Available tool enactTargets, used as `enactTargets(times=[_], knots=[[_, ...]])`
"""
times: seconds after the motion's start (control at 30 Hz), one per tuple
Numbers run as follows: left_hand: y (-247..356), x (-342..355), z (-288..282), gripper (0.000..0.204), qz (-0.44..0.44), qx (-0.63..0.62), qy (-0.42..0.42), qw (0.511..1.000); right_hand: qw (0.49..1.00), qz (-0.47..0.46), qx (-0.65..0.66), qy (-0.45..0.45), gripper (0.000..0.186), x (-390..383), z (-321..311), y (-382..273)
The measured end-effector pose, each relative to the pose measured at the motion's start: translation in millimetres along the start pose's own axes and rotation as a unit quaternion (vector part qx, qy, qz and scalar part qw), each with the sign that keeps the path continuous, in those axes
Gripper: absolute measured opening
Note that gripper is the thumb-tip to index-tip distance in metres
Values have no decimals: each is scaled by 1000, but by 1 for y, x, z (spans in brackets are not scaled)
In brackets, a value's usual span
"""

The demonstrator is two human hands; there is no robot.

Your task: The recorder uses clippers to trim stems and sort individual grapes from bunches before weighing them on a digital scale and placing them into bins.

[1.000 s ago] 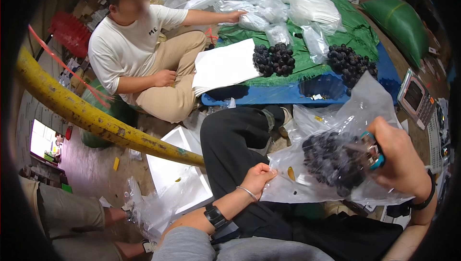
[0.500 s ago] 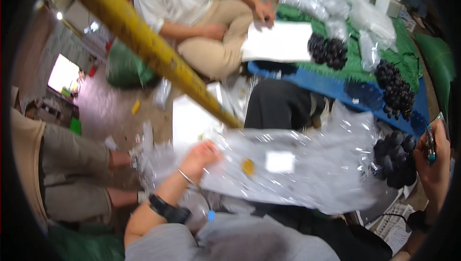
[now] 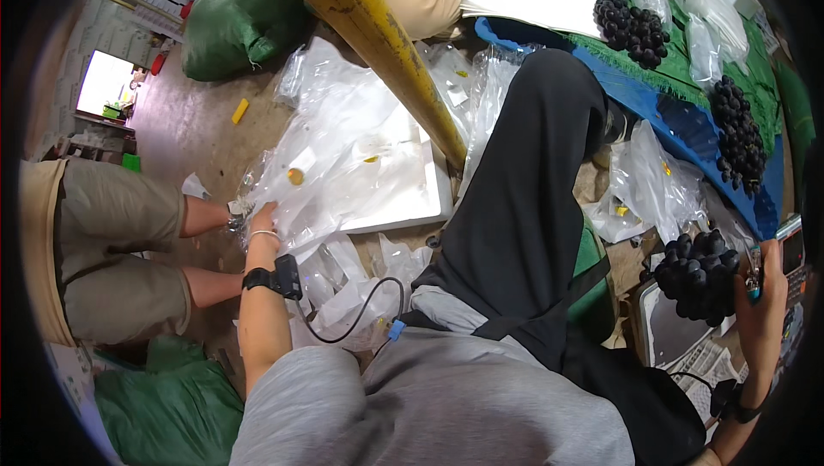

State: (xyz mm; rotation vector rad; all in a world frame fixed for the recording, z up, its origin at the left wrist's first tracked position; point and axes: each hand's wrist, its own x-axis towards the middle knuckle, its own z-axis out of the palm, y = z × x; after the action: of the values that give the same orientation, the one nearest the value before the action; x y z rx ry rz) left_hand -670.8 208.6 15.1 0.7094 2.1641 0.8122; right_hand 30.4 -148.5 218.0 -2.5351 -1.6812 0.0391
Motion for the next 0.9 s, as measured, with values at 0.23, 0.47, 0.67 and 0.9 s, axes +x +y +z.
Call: enactTargets(times=[0.23,0.47,0.67,0.9], knots=[[-25,4,8,60,-85,-24,-186,979,996,-54,-55,47,62,-4,11,-7],[-49,96,-120,49,-8,-180,-74,981,998,-16,30,51,51,10,16,-28],[-113,139,-199,34,-191,-145,151,959,997,10,78,24,41,15,18,-28],[-17,26,-39,95,61,397,343,849,999,20,15,-38,61,0,13,-19]])
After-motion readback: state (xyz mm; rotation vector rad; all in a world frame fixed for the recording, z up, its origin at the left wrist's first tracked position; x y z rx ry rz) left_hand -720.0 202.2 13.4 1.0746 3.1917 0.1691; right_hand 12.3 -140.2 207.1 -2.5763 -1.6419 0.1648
